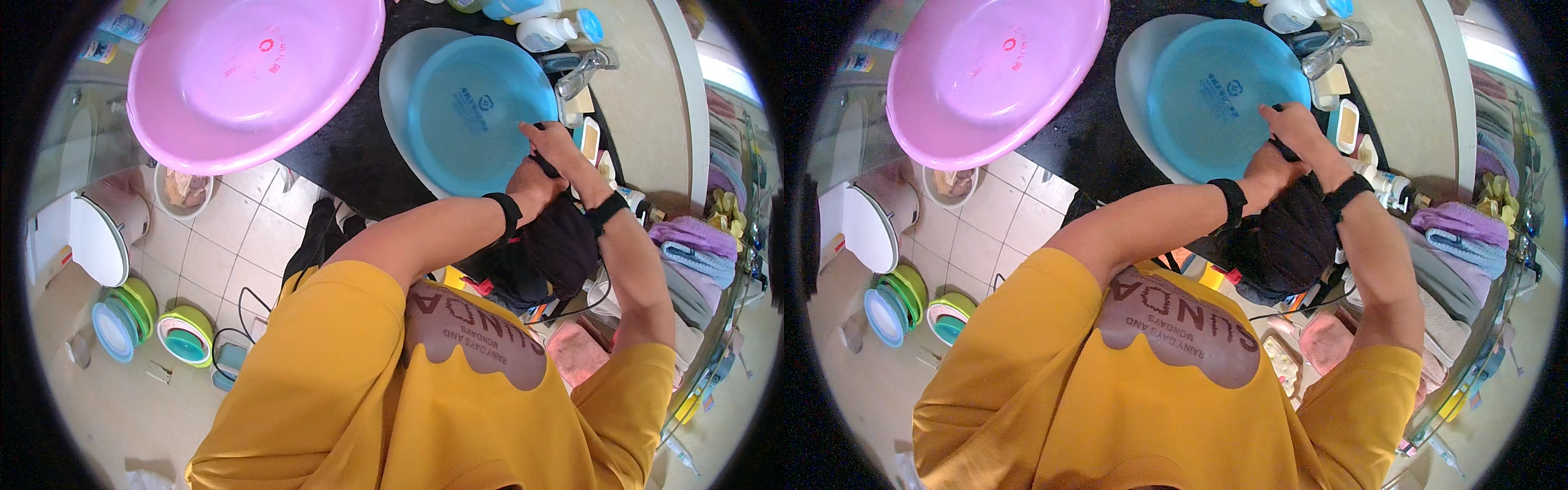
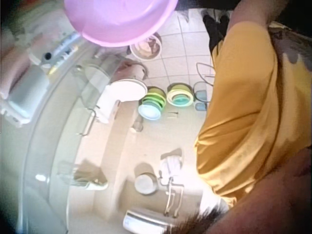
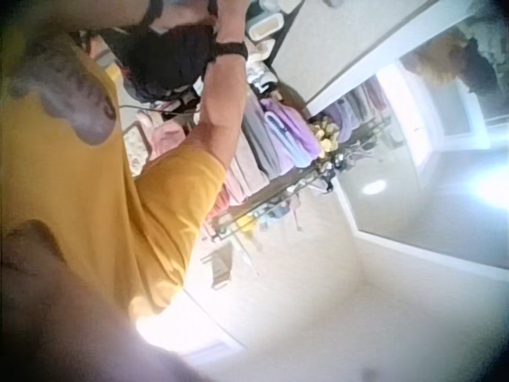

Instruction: The person hand washes several pieces of clothing in a bathroom sink. They scrub and rinse a black garment, then a red garment, and finally another black garment, transferring each to a pink basin after washing.

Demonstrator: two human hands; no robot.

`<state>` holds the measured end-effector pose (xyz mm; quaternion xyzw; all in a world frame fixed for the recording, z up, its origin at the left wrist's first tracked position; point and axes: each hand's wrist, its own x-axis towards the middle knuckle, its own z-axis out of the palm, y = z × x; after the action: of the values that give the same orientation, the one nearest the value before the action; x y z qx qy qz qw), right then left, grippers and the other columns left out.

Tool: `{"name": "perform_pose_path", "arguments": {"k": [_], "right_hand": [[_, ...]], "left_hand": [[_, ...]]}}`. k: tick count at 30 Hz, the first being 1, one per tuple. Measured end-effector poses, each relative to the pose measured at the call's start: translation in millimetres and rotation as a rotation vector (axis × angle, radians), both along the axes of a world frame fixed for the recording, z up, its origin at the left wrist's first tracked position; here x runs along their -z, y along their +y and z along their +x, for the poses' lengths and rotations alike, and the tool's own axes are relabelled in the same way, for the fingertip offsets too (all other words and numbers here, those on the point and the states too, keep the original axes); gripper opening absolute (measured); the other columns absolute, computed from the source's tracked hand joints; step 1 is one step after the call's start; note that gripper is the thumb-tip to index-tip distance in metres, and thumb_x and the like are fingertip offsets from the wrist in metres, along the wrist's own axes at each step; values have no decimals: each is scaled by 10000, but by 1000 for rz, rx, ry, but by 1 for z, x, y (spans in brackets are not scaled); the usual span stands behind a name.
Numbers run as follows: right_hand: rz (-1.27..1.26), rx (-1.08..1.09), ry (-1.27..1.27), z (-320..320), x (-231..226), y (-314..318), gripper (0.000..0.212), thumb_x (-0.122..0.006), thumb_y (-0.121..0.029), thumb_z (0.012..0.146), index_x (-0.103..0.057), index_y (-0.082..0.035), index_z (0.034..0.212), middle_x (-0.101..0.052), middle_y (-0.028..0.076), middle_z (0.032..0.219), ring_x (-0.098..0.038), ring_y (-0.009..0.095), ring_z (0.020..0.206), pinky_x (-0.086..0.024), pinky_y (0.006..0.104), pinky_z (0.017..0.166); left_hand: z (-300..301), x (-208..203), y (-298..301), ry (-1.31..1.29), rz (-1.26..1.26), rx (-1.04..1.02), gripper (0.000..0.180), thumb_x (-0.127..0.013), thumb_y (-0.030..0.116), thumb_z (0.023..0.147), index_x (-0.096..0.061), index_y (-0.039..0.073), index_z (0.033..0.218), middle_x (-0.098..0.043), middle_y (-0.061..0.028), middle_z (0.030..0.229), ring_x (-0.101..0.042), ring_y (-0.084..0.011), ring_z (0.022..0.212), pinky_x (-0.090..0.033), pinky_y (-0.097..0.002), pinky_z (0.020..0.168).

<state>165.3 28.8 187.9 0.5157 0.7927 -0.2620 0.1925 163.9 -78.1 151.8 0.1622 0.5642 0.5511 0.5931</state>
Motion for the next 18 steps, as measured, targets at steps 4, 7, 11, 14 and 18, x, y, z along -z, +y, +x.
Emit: {"name": "perform_pose_path", "arguments": {"k": [4, 7, 11, 14, 18], "right_hand": [[192, -370, -192, -7, 7, -9, 396, -598, -379, 873, -698, 2, 906, -681, 211, 875, -647, 390, 804, -507, 459, 736], [265, -427, -236, -8, 7, -19, 378, -586, -359, 870, -705, -3, 912, -682, 215, 909, -650, 399, 861, -519, 469, 784], [326, -463, -296, -8, 5, -28, 359, -580, -349, 863, -710, -18, 914, -684, 209, 917, -653, 395, 878, -527, 469, 799], [300, -439, -363, -7, 2, -28, 355, -580, -352, 859, -708, -25, 911, -682, 216, 912, -651, 402, 878, -524, 478, 786], [268, -457, -136, 4, -13, -17, 406, -587, -343, 881, -642, 58, 852, -646, 248, 760, -648, 374, 722, -473, 464, 654]], "left_hand": [[1, 10, 5, 108, 3, 72, 440, -684, 409, 789, -643, 39, 1024, -674, -212, 1027, -634, -396, 979, -516, -449, 799], [3, 20, 6, 201, 71, 134, 415, -646, 411, 821, -650, 43, 1013, -670, -208, 1049, -632, -395, 977, -516, -463, 791], [13, 30, 5, 292, 201, 137, 365, -602, 366, 857, -643, 46, 1028, -665, -193, 1082, -627, -397, 977, -511, -466, 793], [23, 27, 8, 264, 435, -76, 322, -573, 316, 877, -631, 67, 1072, -654, -190, 1106, -615, -392, 999, -498, -470, 817], [13, 14, 7, 351, 302, 146, 297, -481, 225, 929, -605, 115, 1174, -612, -155, 1219, -538, -324, 1173, -425, -437, 961]]}}
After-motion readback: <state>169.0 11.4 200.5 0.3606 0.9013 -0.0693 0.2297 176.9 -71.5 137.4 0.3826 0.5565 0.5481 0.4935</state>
